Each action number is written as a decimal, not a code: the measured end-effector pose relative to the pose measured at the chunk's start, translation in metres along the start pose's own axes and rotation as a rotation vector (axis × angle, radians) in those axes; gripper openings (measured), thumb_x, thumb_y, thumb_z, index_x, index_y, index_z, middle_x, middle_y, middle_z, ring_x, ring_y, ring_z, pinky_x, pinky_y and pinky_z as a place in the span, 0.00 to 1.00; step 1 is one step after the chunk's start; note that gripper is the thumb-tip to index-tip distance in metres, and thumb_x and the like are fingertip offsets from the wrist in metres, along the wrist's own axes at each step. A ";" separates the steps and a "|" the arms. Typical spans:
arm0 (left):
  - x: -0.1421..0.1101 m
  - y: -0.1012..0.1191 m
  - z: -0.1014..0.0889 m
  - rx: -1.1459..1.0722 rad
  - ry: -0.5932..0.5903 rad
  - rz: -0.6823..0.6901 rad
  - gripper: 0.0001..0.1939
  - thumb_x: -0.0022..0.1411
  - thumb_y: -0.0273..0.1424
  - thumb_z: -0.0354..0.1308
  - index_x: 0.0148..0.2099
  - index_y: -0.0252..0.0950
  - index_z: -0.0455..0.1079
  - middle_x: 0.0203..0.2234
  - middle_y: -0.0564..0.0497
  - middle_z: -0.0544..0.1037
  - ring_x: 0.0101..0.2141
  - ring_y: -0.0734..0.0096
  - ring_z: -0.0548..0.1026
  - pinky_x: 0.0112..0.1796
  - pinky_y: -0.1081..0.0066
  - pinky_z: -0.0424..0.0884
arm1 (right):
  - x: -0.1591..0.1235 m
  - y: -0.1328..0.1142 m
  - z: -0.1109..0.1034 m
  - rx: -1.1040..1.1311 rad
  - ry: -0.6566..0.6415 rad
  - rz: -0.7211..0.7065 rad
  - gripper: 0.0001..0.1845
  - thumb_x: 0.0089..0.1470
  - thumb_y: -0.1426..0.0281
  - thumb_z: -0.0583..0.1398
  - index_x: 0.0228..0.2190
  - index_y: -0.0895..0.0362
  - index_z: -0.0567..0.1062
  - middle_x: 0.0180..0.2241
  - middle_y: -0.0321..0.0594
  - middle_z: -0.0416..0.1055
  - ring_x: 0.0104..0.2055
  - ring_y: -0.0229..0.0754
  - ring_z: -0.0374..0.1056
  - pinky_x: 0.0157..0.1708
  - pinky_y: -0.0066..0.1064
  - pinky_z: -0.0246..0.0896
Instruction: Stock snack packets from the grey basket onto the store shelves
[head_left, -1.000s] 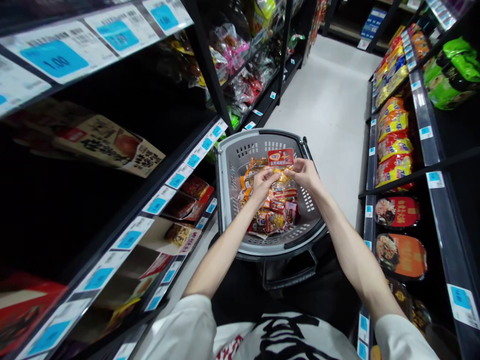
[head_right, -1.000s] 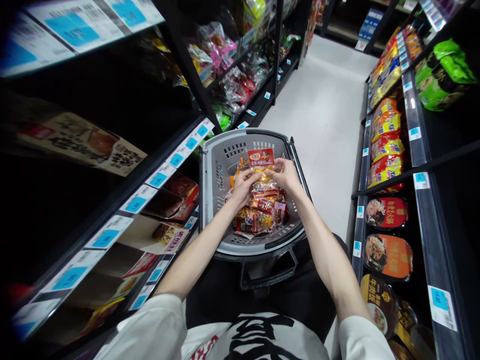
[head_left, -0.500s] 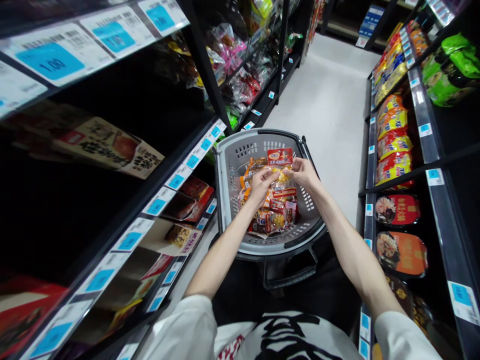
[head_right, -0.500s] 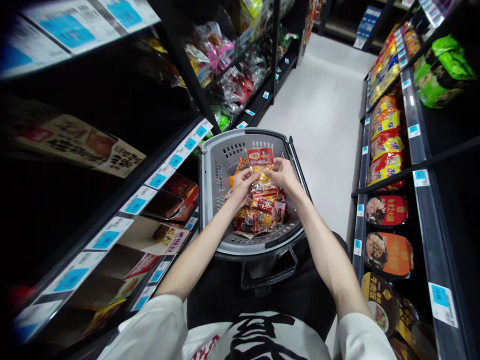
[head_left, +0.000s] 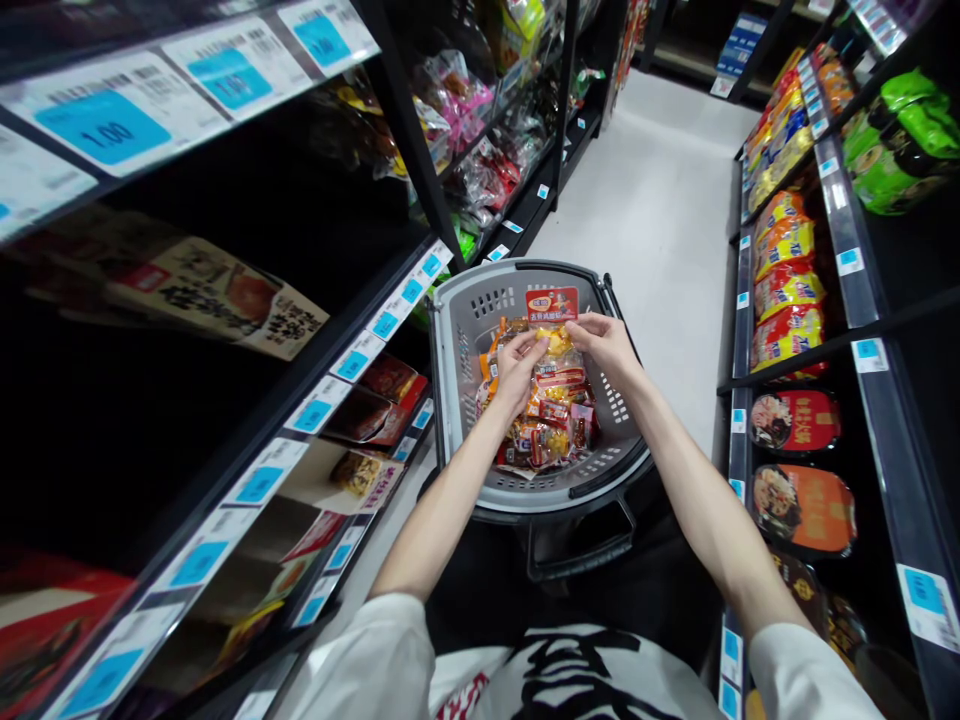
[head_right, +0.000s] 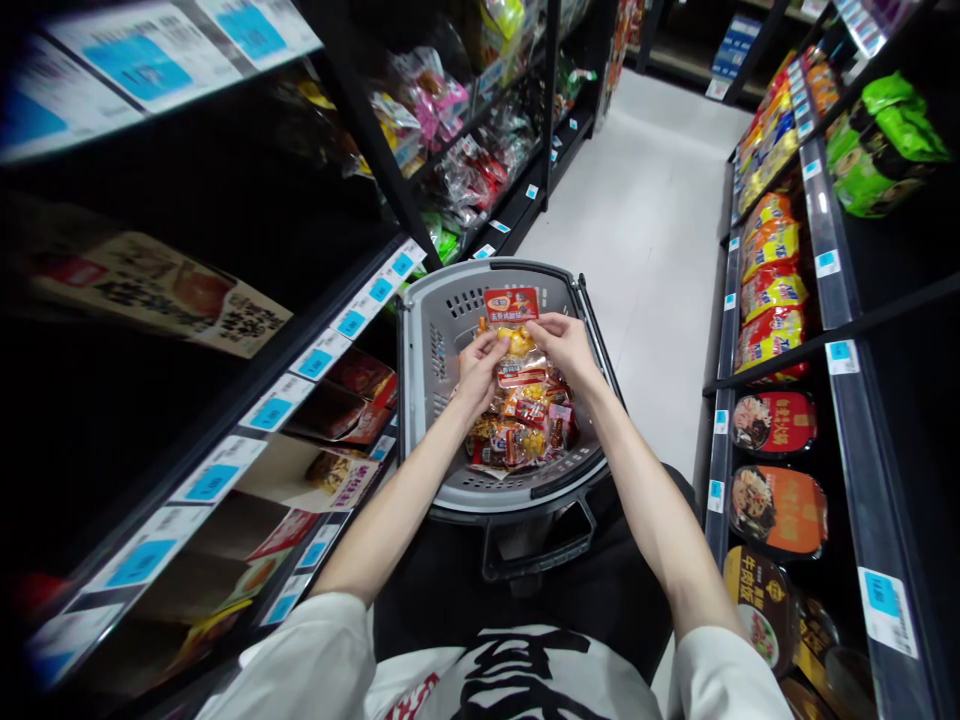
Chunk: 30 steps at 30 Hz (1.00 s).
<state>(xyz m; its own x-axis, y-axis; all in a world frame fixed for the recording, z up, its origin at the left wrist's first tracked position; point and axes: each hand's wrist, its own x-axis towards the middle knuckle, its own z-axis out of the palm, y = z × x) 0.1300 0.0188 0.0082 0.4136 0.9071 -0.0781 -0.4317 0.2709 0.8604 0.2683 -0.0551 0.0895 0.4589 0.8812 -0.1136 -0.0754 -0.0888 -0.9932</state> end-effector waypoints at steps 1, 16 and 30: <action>0.000 -0.001 -0.001 0.007 0.007 0.001 0.29 0.43 0.48 0.82 0.43 0.37 0.81 0.37 0.49 0.84 0.37 0.67 0.79 0.45 0.67 0.74 | 0.000 0.000 -0.001 0.000 -0.001 -0.003 0.25 0.43 0.52 0.76 0.35 0.55 0.80 0.37 0.44 0.83 0.39 0.46 0.78 0.43 0.39 0.73; -0.004 0.002 0.003 0.022 -0.027 0.041 0.27 0.45 0.45 0.82 0.43 0.35 0.83 0.37 0.49 0.85 0.36 0.70 0.79 0.44 0.70 0.73 | 0.007 0.006 -0.002 0.004 0.078 -0.035 0.30 0.32 0.51 0.80 0.31 0.57 0.78 0.31 0.41 0.81 0.32 0.41 0.74 0.33 0.33 0.70; 0.008 0.000 0.004 -0.060 0.030 0.042 0.31 0.41 0.48 0.82 0.43 0.35 0.78 0.36 0.51 0.82 0.38 0.71 0.78 0.48 0.69 0.72 | -0.001 -0.003 0.006 -0.124 -0.108 -0.052 0.34 0.35 0.47 0.78 0.36 0.58 0.82 0.39 0.47 0.84 0.37 0.45 0.77 0.39 0.36 0.73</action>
<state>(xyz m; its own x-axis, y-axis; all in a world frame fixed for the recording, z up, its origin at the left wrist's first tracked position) 0.1362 0.0244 0.0092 0.3705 0.9270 -0.0584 -0.4961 0.2507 0.8313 0.2628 -0.0531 0.0931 0.3607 0.9304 -0.0651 0.0585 -0.0922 -0.9940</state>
